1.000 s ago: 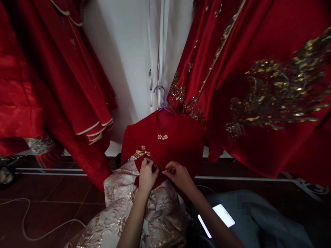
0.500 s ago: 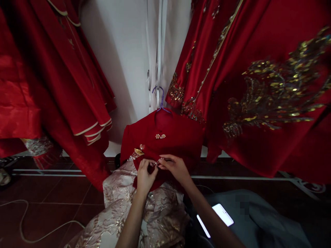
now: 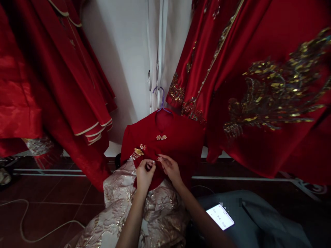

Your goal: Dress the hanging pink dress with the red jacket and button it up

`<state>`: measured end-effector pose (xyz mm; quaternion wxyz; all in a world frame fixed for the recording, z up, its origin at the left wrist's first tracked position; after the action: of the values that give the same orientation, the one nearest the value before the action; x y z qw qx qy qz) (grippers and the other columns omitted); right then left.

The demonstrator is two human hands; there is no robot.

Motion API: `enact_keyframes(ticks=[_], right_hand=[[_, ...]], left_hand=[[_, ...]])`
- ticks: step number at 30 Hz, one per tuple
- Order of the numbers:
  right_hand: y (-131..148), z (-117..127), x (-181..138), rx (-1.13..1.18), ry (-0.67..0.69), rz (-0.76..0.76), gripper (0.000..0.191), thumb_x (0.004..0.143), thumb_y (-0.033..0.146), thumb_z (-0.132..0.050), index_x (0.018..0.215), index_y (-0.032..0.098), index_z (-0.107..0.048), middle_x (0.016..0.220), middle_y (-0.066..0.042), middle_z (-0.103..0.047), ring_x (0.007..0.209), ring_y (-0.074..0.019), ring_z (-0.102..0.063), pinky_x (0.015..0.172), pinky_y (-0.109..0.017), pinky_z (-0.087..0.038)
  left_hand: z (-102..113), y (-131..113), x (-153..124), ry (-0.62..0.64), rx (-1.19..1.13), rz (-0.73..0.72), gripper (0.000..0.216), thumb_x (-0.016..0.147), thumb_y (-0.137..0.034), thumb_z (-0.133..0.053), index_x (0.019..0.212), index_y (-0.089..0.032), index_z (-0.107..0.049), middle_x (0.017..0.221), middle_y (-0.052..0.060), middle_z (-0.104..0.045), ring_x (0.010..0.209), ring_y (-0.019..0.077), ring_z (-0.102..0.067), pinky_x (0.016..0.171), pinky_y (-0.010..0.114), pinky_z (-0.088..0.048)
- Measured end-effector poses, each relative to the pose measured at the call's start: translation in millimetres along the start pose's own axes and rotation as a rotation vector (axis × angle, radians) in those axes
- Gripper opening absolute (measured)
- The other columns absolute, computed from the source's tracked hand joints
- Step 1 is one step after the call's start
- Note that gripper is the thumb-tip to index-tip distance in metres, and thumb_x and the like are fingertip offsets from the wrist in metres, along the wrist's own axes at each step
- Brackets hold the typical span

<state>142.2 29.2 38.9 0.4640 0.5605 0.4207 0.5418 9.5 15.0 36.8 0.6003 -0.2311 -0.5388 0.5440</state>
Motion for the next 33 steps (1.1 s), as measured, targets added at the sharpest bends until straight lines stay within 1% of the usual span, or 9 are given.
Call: enact_keyframes(ticks=[2, 4, 6, 11, 15, 21, 25, 29, 33], right_hand=[[1, 0, -1, -0.002, 0.031, -0.002, 0.041, 0.076, 0.047, -0.057, 0.103, 0.016, -0.064, 0.077, -0.005, -0.067, 0.052, -0.0106, -0.055, 0.046, -0.022, -0.044], [0, -1, -3, -0.059, 0.041, 0.041, 0.038, 0.076, 0.044, -0.058, 0.101, 0.017, -0.064, 0.081, -0.005, -0.068, 0.059, -0.0128, -0.059, 0.052, -0.023, -0.048], [-1, -2, -5, -0.125, 0.014, 0.092, 0.034, 0.077, 0.041, -0.058, 0.100, 0.018, -0.064, 0.082, -0.006, -0.068, 0.065, -0.0145, -0.061, 0.056, -0.024, -0.049], [1, -5, -11, -0.255, -0.057, 0.196, 0.026, 0.081, 0.035, -0.055, 0.099, 0.020, -0.066, 0.088, -0.006, -0.067, 0.068, -0.0145, -0.061, 0.052, -0.022, -0.046], [4, -7, -16, -0.283, -0.072, 0.266, 0.023, 0.083, 0.032, -0.053, 0.099, 0.023, -0.067, 0.094, -0.006, -0.066, 0.074, -0.0147, -0.061, 0.060, -0.024, -0.048], [-2, -10, -21, -0.289, -0.115, 0.259, 0.025, 0.084, 0.031, -0.052, 0.103, 0.021, -0.065, 0.093, -0.006, -0.066, 0.076, -0.0153, -0.061, 0.058, -0.023, -0.047], [-8, -10, -20, -0.275, -0.152, 0.251, 0.025, 0.083, 0.031, -0.053, 0.104, 0.020, -0.062, 0.092, -0.006, -0.066, 0.073, -0.0146, -0.060, 0.058, -0.024, -0.046], [-11, -10, -20, -0.255, -0.149, 0.276, 0.023, 0.081, 0.027, -0.052, 0.102, 0.020, -0.060, 0.091, -0.005, -0.063, 0.069, -0.0132, -0.057, 0.055, -0.023, -0.045], [-19, -7, -23, -0.186, -0.178, 0.284, 0.023, 0.080, 0.018, -0.045, 0.100, 0.019, -0.054, 0.086, -0.004, -0.059, 0.067, -0.0122, -0.053, 0.057, -0.023, -0.045]], left_hand=[[0, 0, 0, -0.006, 0.006, -0.015, 0.015, 0.073, -0.031, -0.058, 0.079, -0.017, -0.063, 0.071, 0.002, -0.062, 0.063, 0.0125, -0.056, 0.062, 0.024, -0.043], [1, 0, 0, -0.008, 0.015, -0.034, 0.014, 0.073, -0.031, -0.059, 0.077, -0.017, -0.063, 0.069, 0.001, -0.062, 0.063, 0.0124, -0.056, 0.061, 0.024, -0.043], [1, -1, 0, 0.001, -0.006, -0.028, 0.013, 0.072, -0.030, -0.060, 0.076, -0.017, -0.063, 0.069, 0.001, -0.063, 0.063, 0.0124, -0.057, 0.061, 0.023, -0.044], [1, -2, -2, 0.068, -0.127, 0.038, 0.013, 0.071, -0.027, -0.061, 0.078, -0.017, -0.064, 0.070, 0.002, -0.066, 0.065, 0.0130, -0.062, 0.066, 0.024, -0.047], [2, -4, -2, 0.102, -0.154, 0.053, 0.012, 0.070, -0.025, -0.061, 0.076, -0.015, -0.064, 0.071, 0.003, -0.068, 0.066, 0.0134, -0.063, 0.066, 0.024, -0.049], [2, -4, 0, 0.111, -0.179, 0.097, 0.013, 0.067, -0.023, -0.063, 0.077, -0.015, -0.066, 0.072, 0.004, -0.068, 0.065, 0.0139, -0.063, 0.063, 0.023, -0.048], [4, -2, 0, 0.137, -0.121, 0.035, 0.013, 0.070, -0.024, -0.061, 0.079, -0.016, -0.066, 0.072, 0.003, -0.067, 0.067, 0.0141, -0.062, 0.065, 0.024, -0.047], [4, 0, 1, 0.092, 0.006, -0.078, 0.009, 0.073, -0.022, -0.057, 0.077, -0.017, -0.064, 0.077, 0.002, -0.060, 0.067, 0.0128, -0.057, 0.064, 0.024, -0.044], [3, 2, 1, -0.061, 0.085, -0.081, 0.008, 0.073, -0.012, -0.050, 0.077, -0.017, -0.055, 0.076, 0.002, -0.055, 0.068, 0.0130, -0.053, 0.065, 0.025, -0.044]])
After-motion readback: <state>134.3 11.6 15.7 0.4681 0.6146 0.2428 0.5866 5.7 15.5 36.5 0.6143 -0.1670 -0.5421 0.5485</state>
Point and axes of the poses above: each hand's wrist, its own x-axis towards the middle knuckle, its own z-axis out of the back of the hand, y = z × x, the point moved 1 cm from there along x, towards the middle knuckle
